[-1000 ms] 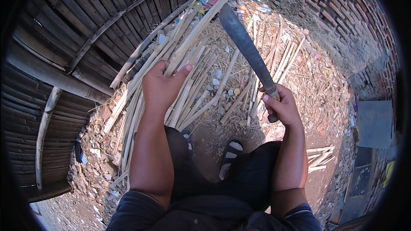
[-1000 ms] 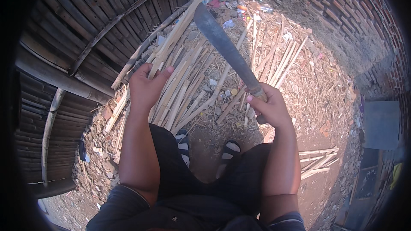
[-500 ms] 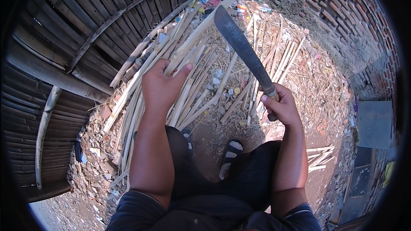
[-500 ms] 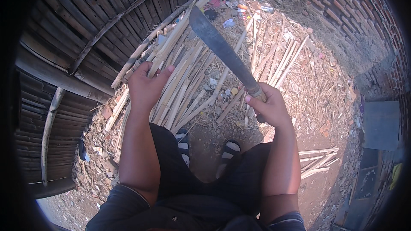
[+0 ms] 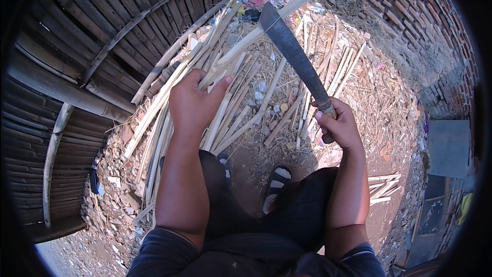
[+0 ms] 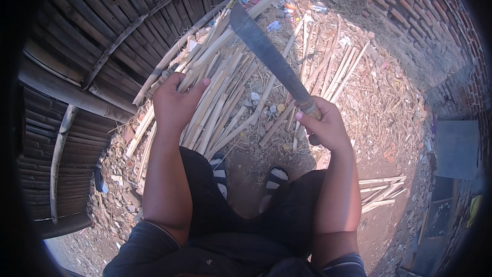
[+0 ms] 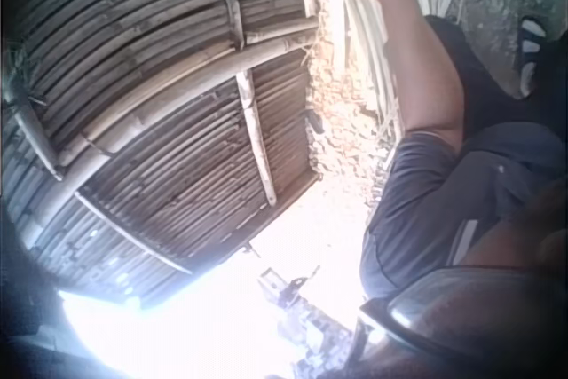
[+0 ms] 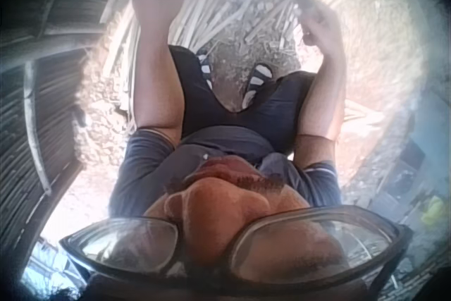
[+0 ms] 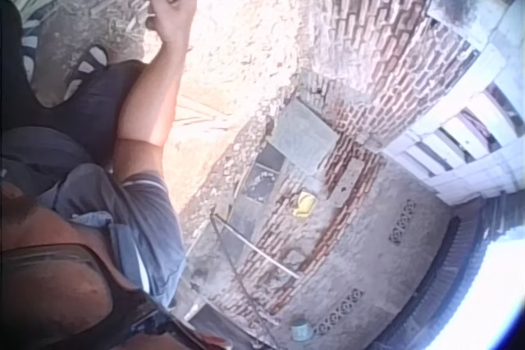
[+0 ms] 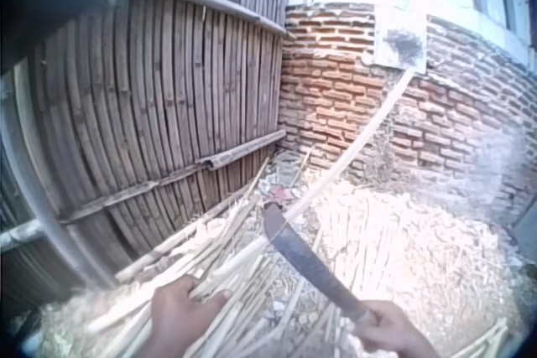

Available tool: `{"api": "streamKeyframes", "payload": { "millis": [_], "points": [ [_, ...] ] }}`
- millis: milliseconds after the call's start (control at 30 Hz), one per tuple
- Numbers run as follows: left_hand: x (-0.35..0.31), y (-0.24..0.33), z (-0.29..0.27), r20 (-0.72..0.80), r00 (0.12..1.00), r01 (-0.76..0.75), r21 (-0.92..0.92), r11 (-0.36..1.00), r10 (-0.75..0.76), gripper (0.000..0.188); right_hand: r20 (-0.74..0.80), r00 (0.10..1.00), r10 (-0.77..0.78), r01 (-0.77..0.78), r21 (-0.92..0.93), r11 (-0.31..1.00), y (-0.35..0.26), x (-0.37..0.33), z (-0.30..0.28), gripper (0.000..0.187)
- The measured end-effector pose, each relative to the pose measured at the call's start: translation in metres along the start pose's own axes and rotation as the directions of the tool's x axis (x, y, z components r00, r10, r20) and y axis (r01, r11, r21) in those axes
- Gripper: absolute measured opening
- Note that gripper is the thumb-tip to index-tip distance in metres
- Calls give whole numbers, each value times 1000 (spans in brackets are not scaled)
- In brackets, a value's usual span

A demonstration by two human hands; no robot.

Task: The person shaves a thin strip of bamboo using a machete, removing small fibers and smoothing the surface while holding the strip against a wooden support.

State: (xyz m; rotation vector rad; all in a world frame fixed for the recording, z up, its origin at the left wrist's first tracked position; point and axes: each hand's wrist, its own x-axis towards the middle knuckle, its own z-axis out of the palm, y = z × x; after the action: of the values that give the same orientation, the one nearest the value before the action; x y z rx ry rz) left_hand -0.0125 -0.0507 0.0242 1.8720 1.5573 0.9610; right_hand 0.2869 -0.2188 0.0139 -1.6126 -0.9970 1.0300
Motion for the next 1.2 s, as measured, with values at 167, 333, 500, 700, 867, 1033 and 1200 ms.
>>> {"api": "streamKeyframes", "payload": {
  "millis": [167,333,500,700,867,1033,1200],
  "points": [
    [0,-2,3,69,997,15,16,1000,-16,59,30,999,25,-24,-24,999,-2,1,4,31],
    [-2,10,-3,292,955,53,0,999,-51,50,30,997,67,-66,-17,998,-7,-1,7,32],
    [-2,9,0,464,883,90,-21,996,-70,49,53,992,119,-117,-29,993,-13,-2,9,34],
    [-6,0,8,518,855,24,-101,995,31,51,101,992,78,-66,-113,991,-12,0,18,37],
    [-7,8,7,571,821,75,-99,992,-5,56,100,968,231,-218,-127,968,-19,-2,19,37],
    [-9,11,6,578,815,94,-86,992,-27,59,135,972,192,-163,-198,967,-18,0,24,38],
    [-10,7,12,573,820,77,-107,991,-2,59,116,980,161,-137,-190,972,-15,0,24,38]
  ]
}}
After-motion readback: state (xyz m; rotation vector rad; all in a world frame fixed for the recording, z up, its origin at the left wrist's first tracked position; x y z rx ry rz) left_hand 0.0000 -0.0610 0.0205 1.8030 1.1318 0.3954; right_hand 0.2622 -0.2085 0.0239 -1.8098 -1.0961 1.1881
